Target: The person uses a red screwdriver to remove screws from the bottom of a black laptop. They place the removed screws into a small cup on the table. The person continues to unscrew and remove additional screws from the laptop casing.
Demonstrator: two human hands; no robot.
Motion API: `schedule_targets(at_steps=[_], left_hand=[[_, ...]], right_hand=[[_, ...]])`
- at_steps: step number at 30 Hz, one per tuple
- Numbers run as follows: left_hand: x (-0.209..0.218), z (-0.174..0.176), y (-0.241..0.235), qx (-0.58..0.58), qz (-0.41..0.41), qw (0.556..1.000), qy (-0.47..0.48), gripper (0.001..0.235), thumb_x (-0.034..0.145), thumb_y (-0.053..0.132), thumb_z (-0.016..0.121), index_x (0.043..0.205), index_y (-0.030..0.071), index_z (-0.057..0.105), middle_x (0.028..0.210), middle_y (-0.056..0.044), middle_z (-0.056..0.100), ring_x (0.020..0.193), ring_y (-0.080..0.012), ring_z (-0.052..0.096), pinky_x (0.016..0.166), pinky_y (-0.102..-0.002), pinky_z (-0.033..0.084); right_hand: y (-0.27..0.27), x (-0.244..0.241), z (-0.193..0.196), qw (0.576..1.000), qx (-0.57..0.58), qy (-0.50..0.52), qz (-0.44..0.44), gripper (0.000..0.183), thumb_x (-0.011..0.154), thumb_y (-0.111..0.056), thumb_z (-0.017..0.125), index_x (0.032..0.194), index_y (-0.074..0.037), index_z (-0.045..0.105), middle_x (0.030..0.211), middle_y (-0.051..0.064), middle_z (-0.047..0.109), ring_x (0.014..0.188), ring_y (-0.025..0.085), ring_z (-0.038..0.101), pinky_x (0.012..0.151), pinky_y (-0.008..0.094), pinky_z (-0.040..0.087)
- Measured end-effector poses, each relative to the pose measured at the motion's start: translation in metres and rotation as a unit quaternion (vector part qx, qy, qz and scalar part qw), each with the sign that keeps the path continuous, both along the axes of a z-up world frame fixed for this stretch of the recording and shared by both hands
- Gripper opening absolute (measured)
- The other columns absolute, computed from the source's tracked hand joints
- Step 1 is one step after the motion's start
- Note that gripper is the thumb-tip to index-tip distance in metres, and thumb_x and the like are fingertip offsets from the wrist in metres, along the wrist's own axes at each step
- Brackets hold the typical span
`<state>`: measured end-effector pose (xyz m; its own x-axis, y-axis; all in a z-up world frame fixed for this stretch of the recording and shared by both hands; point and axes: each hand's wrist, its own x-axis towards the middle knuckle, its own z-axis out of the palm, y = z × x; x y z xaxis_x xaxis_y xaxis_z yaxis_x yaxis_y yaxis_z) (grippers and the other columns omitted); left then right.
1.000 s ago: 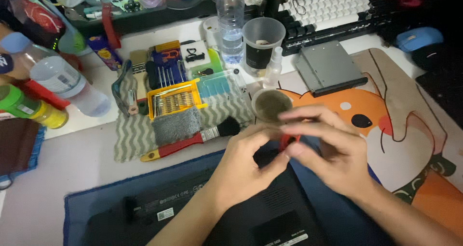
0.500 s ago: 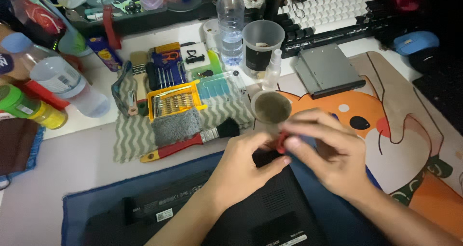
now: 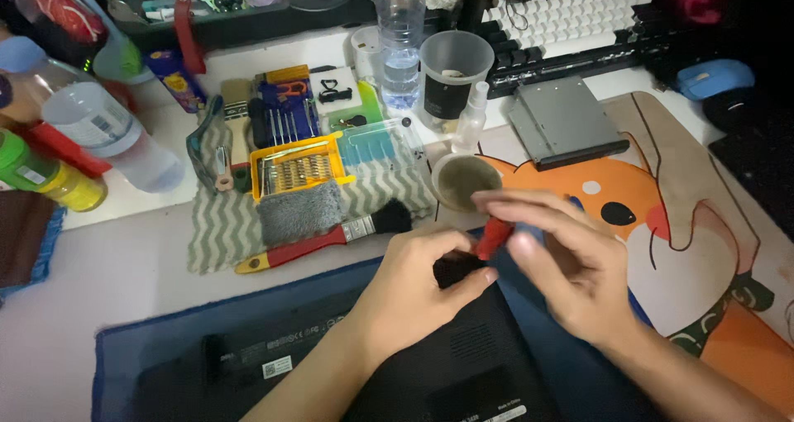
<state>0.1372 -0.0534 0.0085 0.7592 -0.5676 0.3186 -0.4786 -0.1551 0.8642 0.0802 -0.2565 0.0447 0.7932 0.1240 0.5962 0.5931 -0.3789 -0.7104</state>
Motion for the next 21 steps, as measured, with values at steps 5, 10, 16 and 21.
schedule_targets(at_steps=[5,10,16,21], left_hand=[[0.001,-0.008,-0.001,0.001,0.006,1.0,-0.019,0.017,0.1,0.026,0.083,0.109,0.012,0.085,0.106,-0.004,0.089,0.099,-0.0216,0.085,0.091,-0.034,0.062],[0.0,0.002,0.006,0.012,-0.003,1.0,-0.008,0.018,0.102,0.027,0.081,0.107,0.01,0.084,0.104,-0.004,0.089,0.097,-0.0215,0.086,0.09,-0.034,0.062],[0.002,0.013,0.014,0.03,-0.038,0.999,0.009,0.026,0.097,0.028,0.085,0.118,0.012,0.085,0.121,-0.002,0.091,0.116,-0.0172,0.087,0.108,-0.032,0.063],[0.005,0.016,0.015,0.053,-0.057,0.997,0.023,0.035,0.093,0.033,0.088,0.122,0.013,0.086,0.123,-0.003,0.091,0.113,-0.0185,0.087,0.103,-0.033,0.065]], right_hand=[[-0.005,0.002,-0.011,0.998,-0.017,-0.033,-0.059,0.022,0.103,-0.008,0.079,0.125,-0.004,0.081,0.127,0.017,0.075,0.117,0.026,0.075,0.108,0.036,0.062],[-0.002,0.001,-0.009,0.999,-0.009,0.0,-0.043,0.031,0.117,-0.01,0.054,0.135,0.007,0.074,0.137,0.027,0.082,0.132,0.038,0.084,0.118,0.043,0.07],[-0.001,0.0,-0.007,0.996,-0.047,-0.035,-0.061,0.023,0.105,-0.004,0.08,0.127,0.001,0.079,0.124,0.019,0.076,0.116,0.029,0.076,0.107,0.037,0.062],[-0.008,0.004,-0.018,0.997,-0.042,-0.05,-0.033,0.034,0.106,-0.009,0.082,0.138,-0.002,0.075,0.143,0.019,0.068,0.141,0.033,0.068,0.127,0.045,0.059]])
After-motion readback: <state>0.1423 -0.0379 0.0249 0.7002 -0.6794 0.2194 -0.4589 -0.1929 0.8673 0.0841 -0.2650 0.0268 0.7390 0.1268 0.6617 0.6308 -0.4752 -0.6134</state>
